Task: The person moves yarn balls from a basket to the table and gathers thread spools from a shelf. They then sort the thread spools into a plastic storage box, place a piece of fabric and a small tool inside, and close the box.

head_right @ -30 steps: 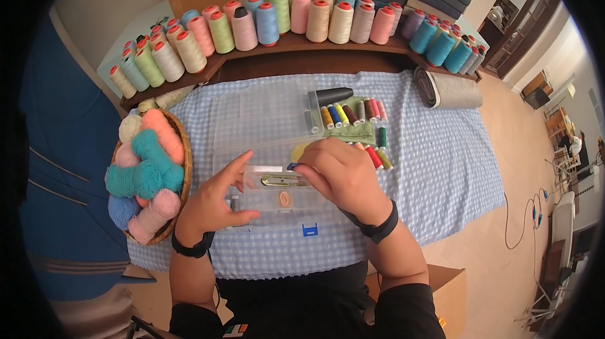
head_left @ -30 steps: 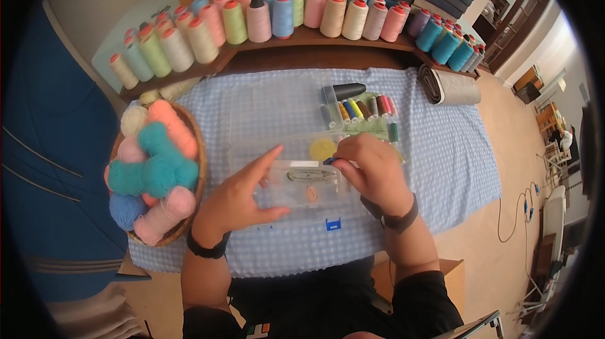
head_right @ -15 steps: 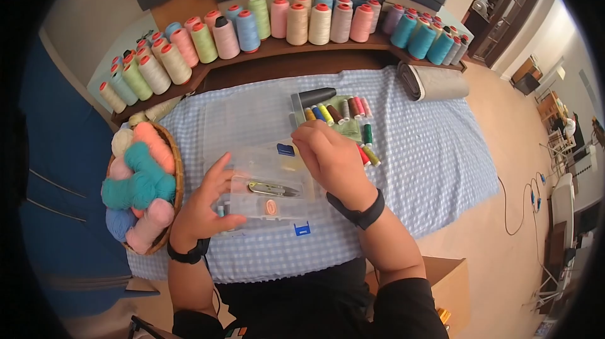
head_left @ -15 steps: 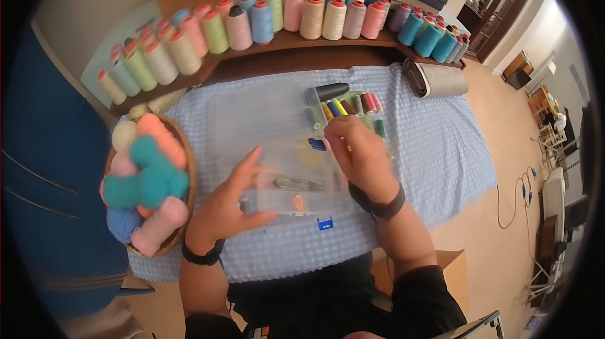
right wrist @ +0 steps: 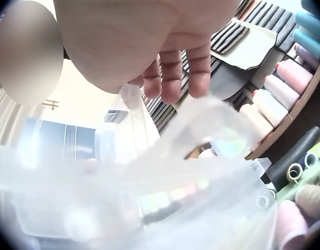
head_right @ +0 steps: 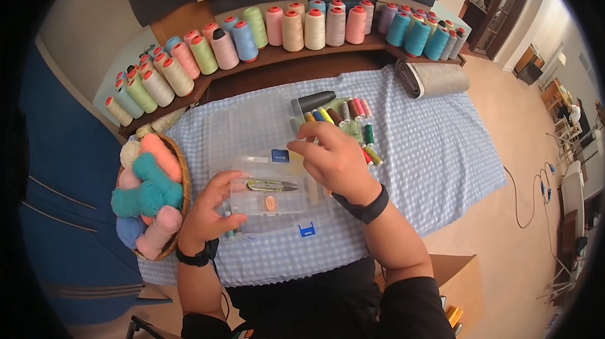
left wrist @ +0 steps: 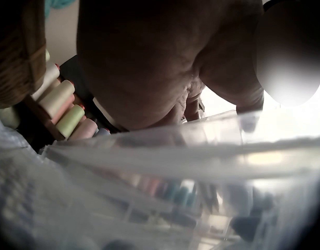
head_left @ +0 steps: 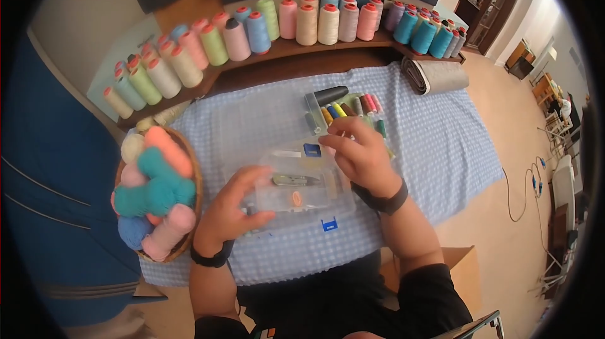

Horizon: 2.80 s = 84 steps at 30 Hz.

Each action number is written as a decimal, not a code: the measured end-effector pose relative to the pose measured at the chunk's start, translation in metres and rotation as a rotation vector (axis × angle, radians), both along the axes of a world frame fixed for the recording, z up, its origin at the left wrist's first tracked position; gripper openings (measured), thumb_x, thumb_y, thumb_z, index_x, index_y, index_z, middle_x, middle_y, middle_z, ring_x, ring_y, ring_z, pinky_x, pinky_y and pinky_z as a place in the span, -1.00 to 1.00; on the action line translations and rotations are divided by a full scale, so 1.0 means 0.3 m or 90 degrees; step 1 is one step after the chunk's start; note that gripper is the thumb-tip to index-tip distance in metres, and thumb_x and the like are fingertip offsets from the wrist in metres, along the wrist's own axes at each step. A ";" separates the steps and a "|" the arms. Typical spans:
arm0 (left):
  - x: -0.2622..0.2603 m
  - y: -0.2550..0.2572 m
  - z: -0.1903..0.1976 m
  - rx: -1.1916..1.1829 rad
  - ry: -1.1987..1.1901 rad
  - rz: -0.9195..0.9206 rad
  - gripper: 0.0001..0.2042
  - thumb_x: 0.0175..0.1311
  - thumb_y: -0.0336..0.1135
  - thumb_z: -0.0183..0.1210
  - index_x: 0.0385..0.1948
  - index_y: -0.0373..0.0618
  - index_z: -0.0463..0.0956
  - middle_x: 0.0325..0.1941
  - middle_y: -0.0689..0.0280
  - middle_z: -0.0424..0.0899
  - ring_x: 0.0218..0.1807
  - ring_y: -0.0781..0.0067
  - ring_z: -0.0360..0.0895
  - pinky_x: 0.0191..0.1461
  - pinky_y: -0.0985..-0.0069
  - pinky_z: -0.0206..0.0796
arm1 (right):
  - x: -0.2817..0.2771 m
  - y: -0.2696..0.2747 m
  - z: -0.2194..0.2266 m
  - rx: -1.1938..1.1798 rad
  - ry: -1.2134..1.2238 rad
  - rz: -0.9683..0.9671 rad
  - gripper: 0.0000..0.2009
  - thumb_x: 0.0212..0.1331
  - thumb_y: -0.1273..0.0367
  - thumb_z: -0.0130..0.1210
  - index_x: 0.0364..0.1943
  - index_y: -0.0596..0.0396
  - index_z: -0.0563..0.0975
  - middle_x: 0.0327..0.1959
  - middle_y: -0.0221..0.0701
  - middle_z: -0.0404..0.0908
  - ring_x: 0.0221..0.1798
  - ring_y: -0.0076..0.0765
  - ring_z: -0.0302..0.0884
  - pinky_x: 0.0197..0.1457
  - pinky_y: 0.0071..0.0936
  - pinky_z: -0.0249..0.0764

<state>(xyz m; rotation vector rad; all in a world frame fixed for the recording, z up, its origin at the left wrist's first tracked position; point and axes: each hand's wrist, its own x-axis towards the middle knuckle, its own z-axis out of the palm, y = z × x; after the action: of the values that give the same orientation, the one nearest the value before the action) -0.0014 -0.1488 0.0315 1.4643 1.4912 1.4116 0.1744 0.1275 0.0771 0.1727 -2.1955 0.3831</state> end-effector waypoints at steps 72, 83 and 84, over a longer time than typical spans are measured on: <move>0.040 0.023 0.094 0.003 0.293 0.144 -0.04 0.01 -0.39 0.58 0.57 -0.15 0.28 0.40 0.09 0.51 0.33 0.11 0.54 0.43 0.24 0.39 | 0.070 -0.079 0.096 -0.089 -0.403 0.210 -0.82 0.28 0.42 0.32 -0.05 -0.03 0.72 -0.26 -0.41 0.67 -0.26 -0.12 0.71 -0.21 -0.25 0.62; 0.025 0.007 0.069 0.059 0.348 0.154 0.00 -0.07 -0.28 0.66 0.54 -0.15 0.33 0.39 0.05 0.47 0.33 0.01 0.53 0.41 0.20 0.38 | 0.036 -0.095 0.034 -0.107 -0.371 0.208 -0.76 0.26 0.37 0.35 0.00 -0.01 0.71 -0.14 -0.41 0.68 -0.25 -0.09 0.72 -0.21 -0.21 0.63; 0.018 0.006 0.070 0.072 0.367 0.172 0.00 -0.05 -0.26 0.66 0.54 -0.16 0.33 0.39 0.06 0.46 0.33 0.02 0.54 0.41 0.21 0.39 | 0.036 -0.089 0.045 -0.113 -0.376 0.211 -0.78 0.26 0.37 0.35 -0.03 0.02 0.71 -0.16 -0.39 0.69 -0.25 -0.08 0.71 -0.22 -0.20 0.62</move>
<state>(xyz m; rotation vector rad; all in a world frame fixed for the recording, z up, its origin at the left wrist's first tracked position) 0.0040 -0.1471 0.0526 1.9055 2.0493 1.2985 0.1853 0.1008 0.0908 0.3641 -2.6957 0.9048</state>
